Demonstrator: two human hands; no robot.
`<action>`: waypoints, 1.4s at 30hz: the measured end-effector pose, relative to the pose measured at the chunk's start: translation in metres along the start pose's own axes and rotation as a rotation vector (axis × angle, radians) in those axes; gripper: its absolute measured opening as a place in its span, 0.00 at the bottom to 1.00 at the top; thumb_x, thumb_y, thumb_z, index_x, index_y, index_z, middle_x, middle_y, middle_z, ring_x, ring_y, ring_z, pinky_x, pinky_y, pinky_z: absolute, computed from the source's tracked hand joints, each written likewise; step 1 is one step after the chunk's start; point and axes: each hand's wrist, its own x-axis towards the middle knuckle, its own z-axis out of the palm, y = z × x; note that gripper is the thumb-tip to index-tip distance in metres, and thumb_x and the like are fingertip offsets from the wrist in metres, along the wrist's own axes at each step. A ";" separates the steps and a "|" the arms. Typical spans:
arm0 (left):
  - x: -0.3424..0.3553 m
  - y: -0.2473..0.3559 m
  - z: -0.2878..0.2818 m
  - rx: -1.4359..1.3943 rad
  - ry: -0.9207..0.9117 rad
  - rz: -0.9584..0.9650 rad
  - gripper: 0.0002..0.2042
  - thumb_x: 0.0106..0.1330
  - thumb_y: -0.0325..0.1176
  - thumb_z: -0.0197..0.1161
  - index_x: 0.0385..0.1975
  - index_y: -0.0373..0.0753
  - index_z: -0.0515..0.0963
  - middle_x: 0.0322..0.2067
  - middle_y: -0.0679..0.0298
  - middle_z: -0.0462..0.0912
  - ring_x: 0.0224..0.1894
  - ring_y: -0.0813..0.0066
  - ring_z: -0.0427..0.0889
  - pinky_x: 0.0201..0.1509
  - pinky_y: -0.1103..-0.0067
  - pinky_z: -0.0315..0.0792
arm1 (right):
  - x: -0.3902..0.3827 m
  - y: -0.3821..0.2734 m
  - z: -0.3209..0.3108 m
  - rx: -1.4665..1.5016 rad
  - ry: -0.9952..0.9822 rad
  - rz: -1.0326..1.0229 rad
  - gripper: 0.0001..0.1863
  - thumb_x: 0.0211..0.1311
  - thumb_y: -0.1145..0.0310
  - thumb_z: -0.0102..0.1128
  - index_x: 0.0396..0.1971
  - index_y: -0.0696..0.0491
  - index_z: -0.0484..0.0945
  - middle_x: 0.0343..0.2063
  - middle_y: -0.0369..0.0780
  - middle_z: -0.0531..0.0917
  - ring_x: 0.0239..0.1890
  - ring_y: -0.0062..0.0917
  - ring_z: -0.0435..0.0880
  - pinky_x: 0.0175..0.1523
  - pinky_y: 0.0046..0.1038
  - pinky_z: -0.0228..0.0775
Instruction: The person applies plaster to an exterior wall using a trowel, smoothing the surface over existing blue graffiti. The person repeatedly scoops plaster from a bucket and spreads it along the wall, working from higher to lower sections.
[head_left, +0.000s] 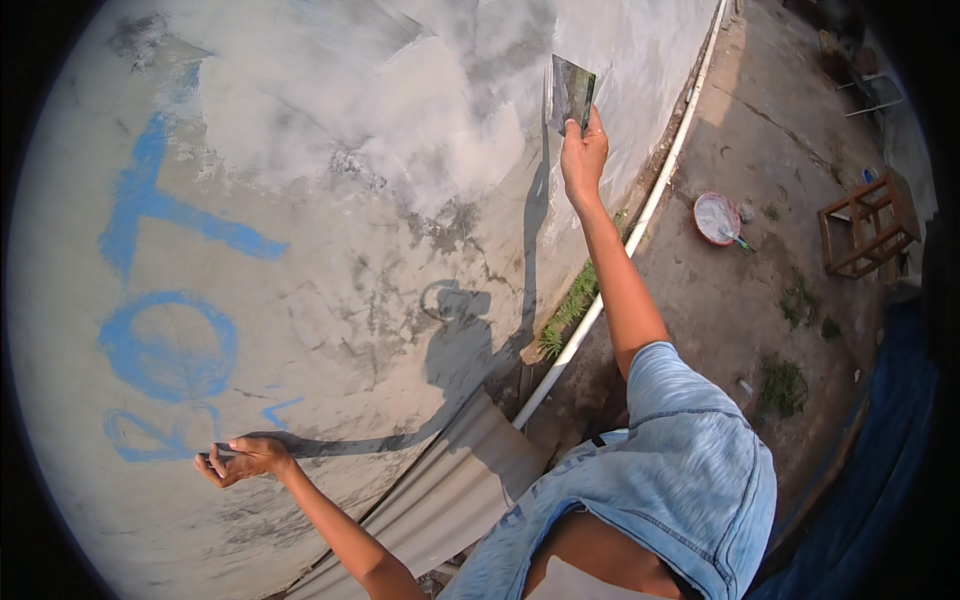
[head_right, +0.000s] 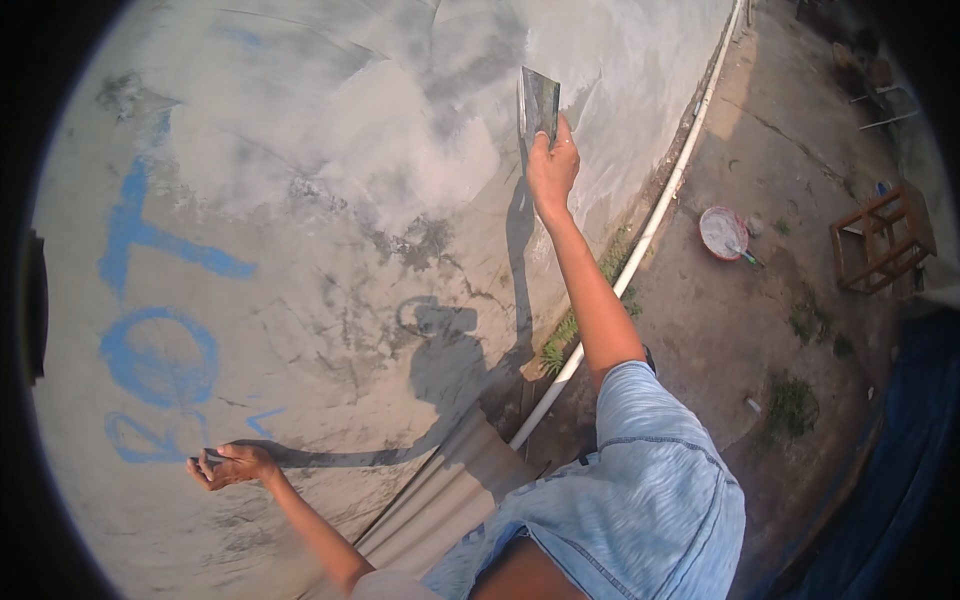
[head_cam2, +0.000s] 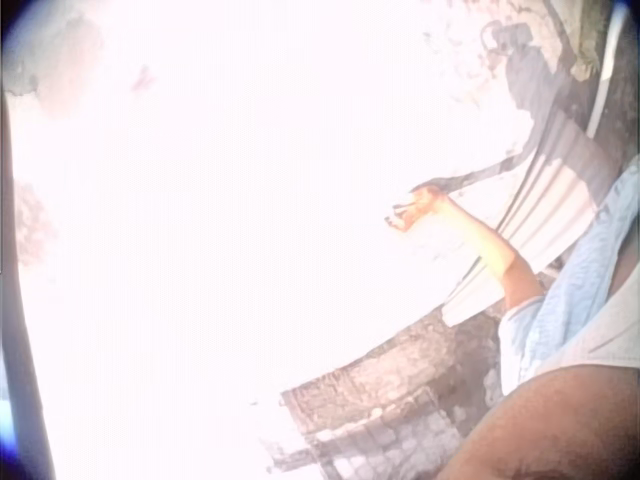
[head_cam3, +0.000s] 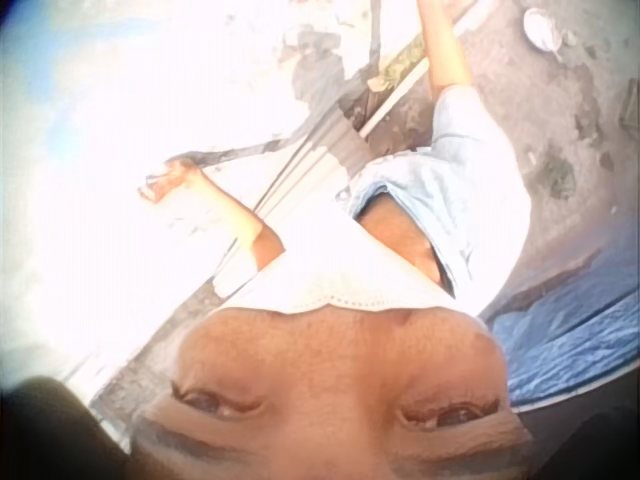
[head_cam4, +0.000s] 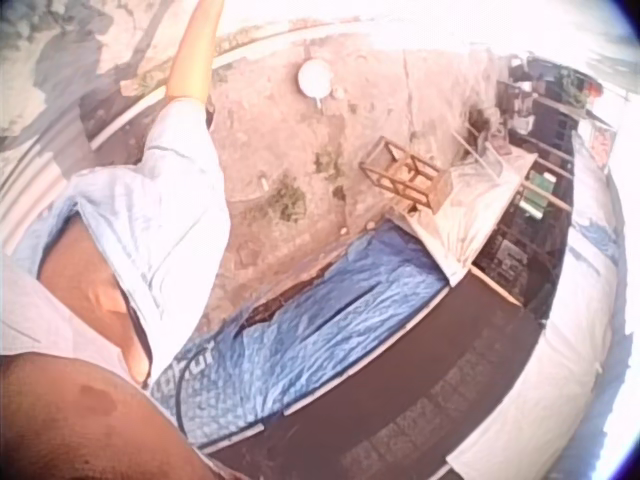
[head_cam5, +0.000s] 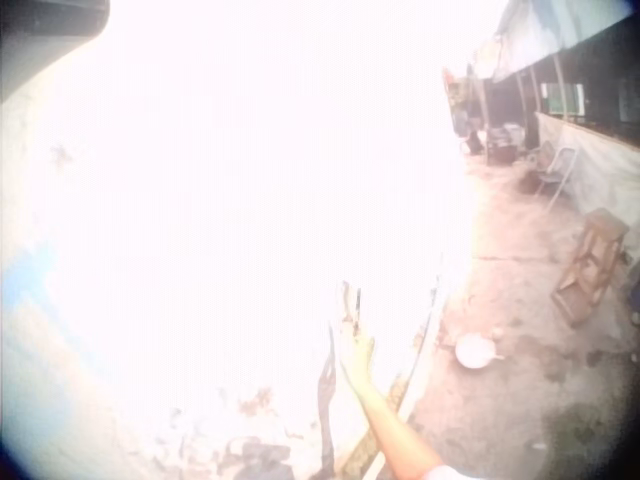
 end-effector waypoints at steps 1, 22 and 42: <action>0.000 -0.002 -0.001 0.006 0.004 0.019 0.25 0.70 0.39 0.48 0.58 0.28 0.54 0.58 0.49 0.57 0.46 0.61 0.71 0.51 0.60 0.64 | 0.001 -0.006 0.008 0.016 -0.014 -0.004 0.21 0.63 0.75 0.48 0.57 0.56 0.74 0.19 0.30 0.74 0.17 0.11 0.63 0.24 0.21 0.58; 0.000 0.012 0.001 -0.085 0.011 -0.046 0.12 0.68 0.33 0.48 0.47 0.34 0.65 0.57 0.53 0.58 0.65 0.51 0.58 0.64 0.54 0.61 | 0.095 -0.050 -0.003 -0.034 0.144 -0.117 0.17 0.58 0.70 0.47 0.47 0.54 0.78 0.20 0.40 0.80 0.23 0.26 0.77 0.36 0.33 0.68; 0.000 0.006 -0.004 -0.061 0.018 -0.020 0.12 0.70 0.34 0.47 0.48 0.35 0.65 0.57 0.53 0.60 0.62 0.54 0.63 0.61 0.56 0.62 | -0.150 -0.157 0.058 -0.042 -0.411 -0.919 0.33 0.37 0.85 0.57 0.52 0.52 0.79 0.50 0.45 0.82 0.47 0.37 0.85 0.50 0.30 0.79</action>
